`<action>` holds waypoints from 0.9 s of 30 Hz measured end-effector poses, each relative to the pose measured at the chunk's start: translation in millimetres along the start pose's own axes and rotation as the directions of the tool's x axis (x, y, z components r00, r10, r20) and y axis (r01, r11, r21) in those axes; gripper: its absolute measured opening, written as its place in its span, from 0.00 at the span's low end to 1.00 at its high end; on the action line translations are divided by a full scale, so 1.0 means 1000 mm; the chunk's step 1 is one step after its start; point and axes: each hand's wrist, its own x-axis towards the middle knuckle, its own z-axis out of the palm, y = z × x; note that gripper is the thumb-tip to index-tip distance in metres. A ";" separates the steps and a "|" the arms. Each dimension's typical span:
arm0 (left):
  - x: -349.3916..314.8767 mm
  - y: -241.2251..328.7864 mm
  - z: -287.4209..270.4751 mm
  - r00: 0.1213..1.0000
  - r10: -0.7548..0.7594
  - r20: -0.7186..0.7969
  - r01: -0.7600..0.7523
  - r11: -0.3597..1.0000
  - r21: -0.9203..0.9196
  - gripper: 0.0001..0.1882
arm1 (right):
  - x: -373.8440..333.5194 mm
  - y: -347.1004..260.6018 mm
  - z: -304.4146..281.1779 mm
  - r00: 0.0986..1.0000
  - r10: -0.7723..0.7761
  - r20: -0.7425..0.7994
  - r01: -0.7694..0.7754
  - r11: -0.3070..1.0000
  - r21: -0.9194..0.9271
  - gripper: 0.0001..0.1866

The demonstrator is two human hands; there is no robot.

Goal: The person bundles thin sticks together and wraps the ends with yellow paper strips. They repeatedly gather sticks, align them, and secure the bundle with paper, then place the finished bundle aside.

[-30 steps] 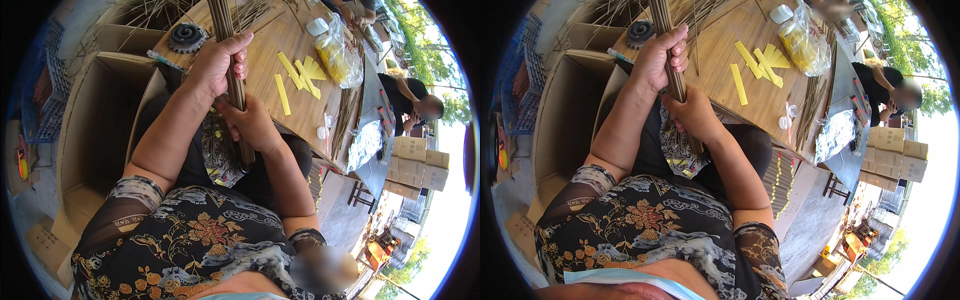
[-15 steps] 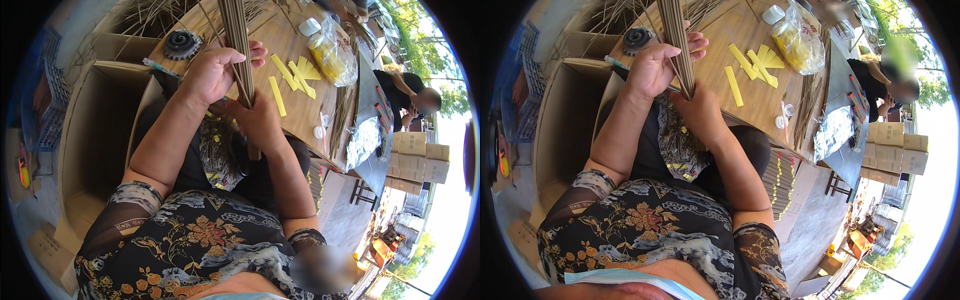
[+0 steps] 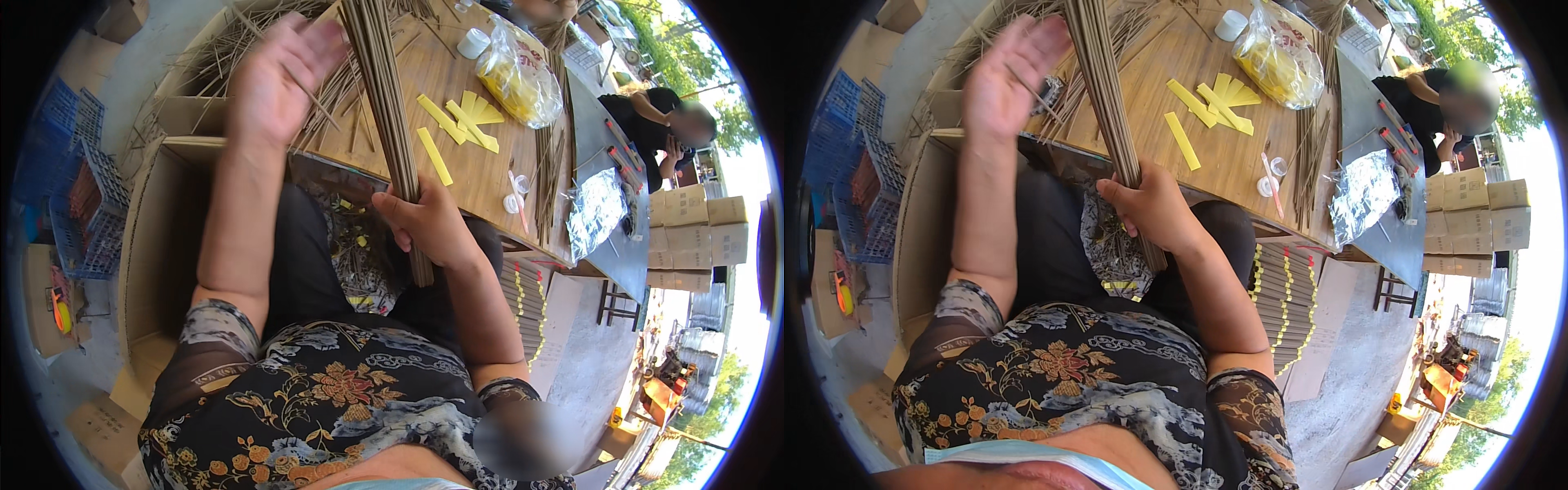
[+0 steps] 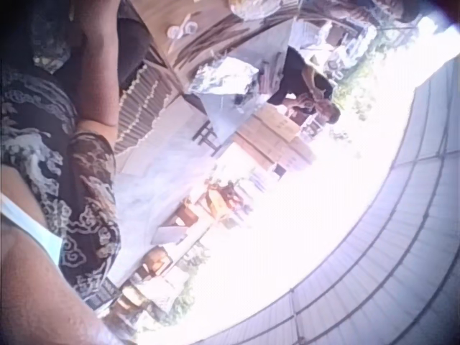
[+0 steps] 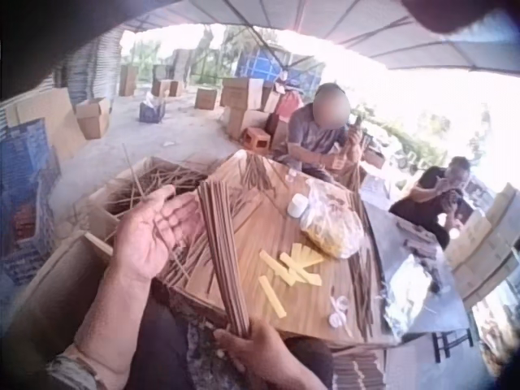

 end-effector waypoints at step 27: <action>-0.101 0.017 0.049 0.969 -0.123 0.214 0.132 0.991 -0.028 0.12 | -0.073 0.017 0.016 0.930 0.091 0.357 -0.097 0.995 0.000 0.13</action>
